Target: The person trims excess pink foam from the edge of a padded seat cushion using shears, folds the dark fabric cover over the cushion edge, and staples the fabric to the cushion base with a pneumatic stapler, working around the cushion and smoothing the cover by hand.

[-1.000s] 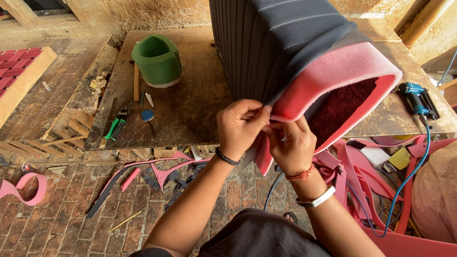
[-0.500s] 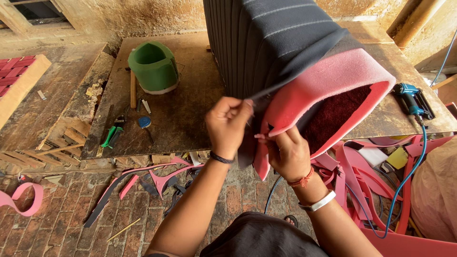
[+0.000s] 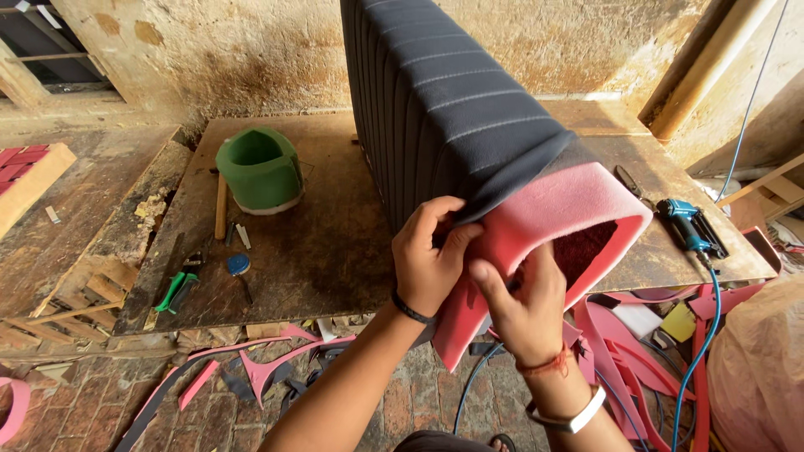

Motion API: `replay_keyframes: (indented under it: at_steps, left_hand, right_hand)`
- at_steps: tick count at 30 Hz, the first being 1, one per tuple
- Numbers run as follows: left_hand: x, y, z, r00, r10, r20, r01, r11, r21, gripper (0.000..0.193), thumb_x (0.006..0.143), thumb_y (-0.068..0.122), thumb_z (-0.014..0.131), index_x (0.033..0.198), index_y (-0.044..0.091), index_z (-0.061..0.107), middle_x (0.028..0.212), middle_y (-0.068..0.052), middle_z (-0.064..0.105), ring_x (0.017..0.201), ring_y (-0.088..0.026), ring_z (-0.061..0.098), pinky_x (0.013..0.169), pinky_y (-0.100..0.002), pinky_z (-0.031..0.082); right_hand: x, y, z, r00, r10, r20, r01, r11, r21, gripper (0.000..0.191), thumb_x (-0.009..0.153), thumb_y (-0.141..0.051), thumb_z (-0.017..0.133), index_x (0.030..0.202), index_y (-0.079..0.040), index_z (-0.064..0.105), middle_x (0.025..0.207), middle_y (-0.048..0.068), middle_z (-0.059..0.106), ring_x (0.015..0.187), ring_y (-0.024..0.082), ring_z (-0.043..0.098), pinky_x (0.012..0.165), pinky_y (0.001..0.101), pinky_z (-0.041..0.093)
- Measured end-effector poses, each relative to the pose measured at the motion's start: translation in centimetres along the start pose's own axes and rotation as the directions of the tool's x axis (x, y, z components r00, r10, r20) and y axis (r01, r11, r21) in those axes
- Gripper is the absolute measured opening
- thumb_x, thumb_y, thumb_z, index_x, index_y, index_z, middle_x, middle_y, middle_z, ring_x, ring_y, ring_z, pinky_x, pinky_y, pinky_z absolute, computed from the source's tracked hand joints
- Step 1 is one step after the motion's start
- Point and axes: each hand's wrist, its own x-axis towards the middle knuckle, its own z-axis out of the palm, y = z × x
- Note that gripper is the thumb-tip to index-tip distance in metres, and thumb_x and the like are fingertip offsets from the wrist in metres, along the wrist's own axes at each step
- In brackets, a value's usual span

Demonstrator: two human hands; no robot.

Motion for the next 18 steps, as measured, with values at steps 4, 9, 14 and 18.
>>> replay_keyframes:
  at_steps: [4, 9, 14, 18]
  left_hand:
    - [3.7, -3.0, 0.4, 0.997, 0.028, -0.066, -0.022, 0.996, 0.089, 0.013, 0.098, 0.016, 0.076, 0.099, 0.006, 0.067, 0.091, -0.006, 0.072, 0.084, -0.016, 0.069, 0.078, -0.028, 0.056]
    - [8.7, -7.2, 2.0, 0.985, -0.131, -0.108, 0.128, 0.991, -0.036, 0.014, 0.096, 0.016, 0.074, 0.093, 0.003, 0.069, 0.085, -0.004, 0.073, 0.079, -0.013, 0.066, 0.077, -0.028, 0.055]
    - [6.8, -10.1, 1.7, 0.993, -0.101, -0.068, 0.098, 0.994, -0.047, 0.014, 0.098, 0.015, 0.073, 0.1, 0.003, 0.066, 0.089, -0.006, 0.07, 0.083, -0.013, 0.064, 0.08, -0.027, 0.054]
    - [-1.6, -13.0, -1.2, 0.985, -0.146, 0.089, 0.147, 0.989, -0.005, 0.031, 0.095, 0.017, 0.069, 0.119, 0.0, 0.059, 0.103, -0.009, 0.067, 0.099, -0.019, 0.066, 0.088, -0.032, 0.052]
  right_hand:
    - [2.1, -0.1, -0.1, 0.988, -0.154, 0.008, 0.152, 0.962, -0.225, 0.024, 0.098, -0.023, 0.072, 0.088, -0.001, 0.072, 0.064, 0.009, 0.064, 0.054, 0.02, 0.063, 0.054, 0.0342, 0.048]
    - [1.4, 1.2, 0.1, 0.993, -0.109, -0.038, 0.1, 0.977, -0.188, 0.029, 0.096, -0.025, 0.073, 0.08, -0.001, 0.07, 0.06, 0.01, 0.061, 0.05, 0.022, 0.058, 0.052, 0.0347, 0.044]
    - [1.1, 2.1, -0.5, 0.997, -0.014, 0.077, 0.019, 0.997, -0.071, 0.026, 0.094, -0.025, 0.076, 0.086, -0.002, 0.07, 0.064, 0.01, 0.064, 0.054, 0.022, 0.059, 0.055, 0.0324, 0.048]
    - [-2.5, 3.4, 0.5, 0.967, -0.166, 0.196, 0.194, 0.972, -0.135, 0.043, 0.079, -0.035, 0.081, 0.102, -0.002, 0.066, 0.081, 0.016, 0.07, 0.071, 0.033, 0.068, 0.063, 0.0385, 0.054]
